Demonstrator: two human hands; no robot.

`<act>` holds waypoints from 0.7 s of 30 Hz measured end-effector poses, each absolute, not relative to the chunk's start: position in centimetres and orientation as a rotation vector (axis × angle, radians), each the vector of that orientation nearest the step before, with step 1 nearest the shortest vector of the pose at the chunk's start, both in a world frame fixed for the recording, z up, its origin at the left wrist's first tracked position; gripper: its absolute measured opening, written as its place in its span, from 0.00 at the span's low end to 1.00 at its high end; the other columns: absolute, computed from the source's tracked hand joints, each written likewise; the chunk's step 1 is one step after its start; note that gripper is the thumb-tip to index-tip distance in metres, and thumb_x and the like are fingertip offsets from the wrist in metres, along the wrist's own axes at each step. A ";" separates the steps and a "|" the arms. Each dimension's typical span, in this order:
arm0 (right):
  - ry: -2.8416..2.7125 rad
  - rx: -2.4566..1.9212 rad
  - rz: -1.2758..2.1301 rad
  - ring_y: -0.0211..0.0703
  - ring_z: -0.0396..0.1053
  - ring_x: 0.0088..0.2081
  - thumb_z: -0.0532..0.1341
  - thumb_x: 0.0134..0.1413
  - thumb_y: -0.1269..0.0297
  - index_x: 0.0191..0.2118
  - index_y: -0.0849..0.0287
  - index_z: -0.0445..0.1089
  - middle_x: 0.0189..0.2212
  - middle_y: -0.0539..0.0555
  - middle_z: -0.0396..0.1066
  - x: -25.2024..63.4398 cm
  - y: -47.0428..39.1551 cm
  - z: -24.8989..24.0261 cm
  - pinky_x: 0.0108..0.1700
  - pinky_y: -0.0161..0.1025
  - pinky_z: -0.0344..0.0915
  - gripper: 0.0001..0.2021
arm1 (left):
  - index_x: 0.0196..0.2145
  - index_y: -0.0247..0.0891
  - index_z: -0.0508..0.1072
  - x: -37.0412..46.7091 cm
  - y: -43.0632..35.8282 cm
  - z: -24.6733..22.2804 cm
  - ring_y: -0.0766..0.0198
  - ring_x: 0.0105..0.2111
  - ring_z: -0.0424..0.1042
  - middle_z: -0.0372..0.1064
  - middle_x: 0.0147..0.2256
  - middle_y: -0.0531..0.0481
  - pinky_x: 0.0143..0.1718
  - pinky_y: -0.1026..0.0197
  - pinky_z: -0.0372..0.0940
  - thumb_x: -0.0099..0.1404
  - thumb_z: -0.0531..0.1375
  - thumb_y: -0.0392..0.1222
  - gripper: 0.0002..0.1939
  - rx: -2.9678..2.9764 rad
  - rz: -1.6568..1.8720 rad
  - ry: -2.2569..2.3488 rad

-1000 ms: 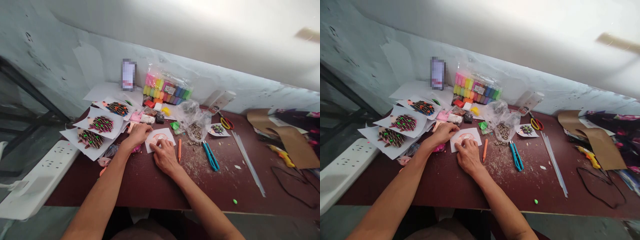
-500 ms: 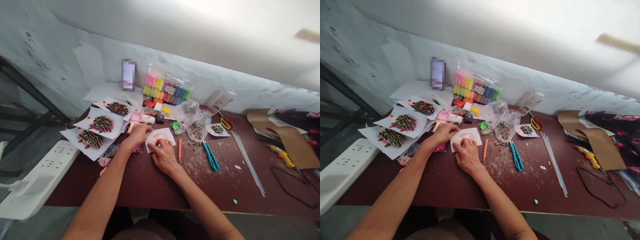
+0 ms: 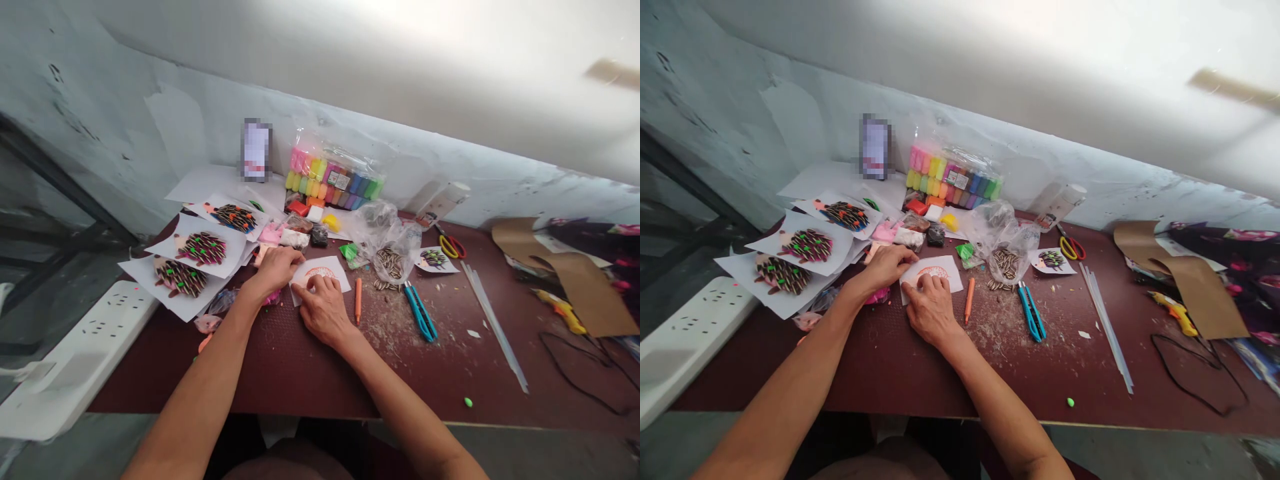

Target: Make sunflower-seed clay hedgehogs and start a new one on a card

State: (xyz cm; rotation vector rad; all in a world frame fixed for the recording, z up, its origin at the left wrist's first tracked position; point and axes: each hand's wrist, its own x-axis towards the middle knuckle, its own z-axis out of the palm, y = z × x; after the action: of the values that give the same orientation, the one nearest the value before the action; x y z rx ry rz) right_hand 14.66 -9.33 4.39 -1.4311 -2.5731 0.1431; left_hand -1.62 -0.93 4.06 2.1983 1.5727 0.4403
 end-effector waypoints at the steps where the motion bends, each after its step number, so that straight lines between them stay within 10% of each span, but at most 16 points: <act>1: -2.574 -1.428 0.146 0.51 0.60 0.45 0.58 0.60 0.68 0.57 0.53 0.71 0.45 0.59 0.67 14.7 -9.3 4.4 0.50 0.46 0.52 0.20 | 0.41 0.39 0.82 -1.6 -0.9 4.0 0.54 0.43 0.76 0.80 0.42 0.44 0.46 0.56 0.65 0.63 0.58 0.32 0.15 2.198 0.446 1.572; 21: -2.540 -1.429 0.122 0.51 0.59 0.46 0.58 0.61 0.67 0.58 0.53 0.70 0.46 0.59 0.65 14.7 -9.7 4.3 0.51 0.46 0.51 0.20 | 0.42 0.40 0.82 -1.8 -0.7 3.6 0.55 0.43 0.76 0.80 0.43 0.44 0.47 0.57 0.66 0.62 0.57 0.33 0.15 2.199 0.458 1.560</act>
State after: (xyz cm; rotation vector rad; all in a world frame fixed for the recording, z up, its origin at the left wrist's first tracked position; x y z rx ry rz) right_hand 14.66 -9.70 4.31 -1.4286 -2.5397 0.1219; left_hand -1.76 -0.74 3.59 2.1987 1.5604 0.4583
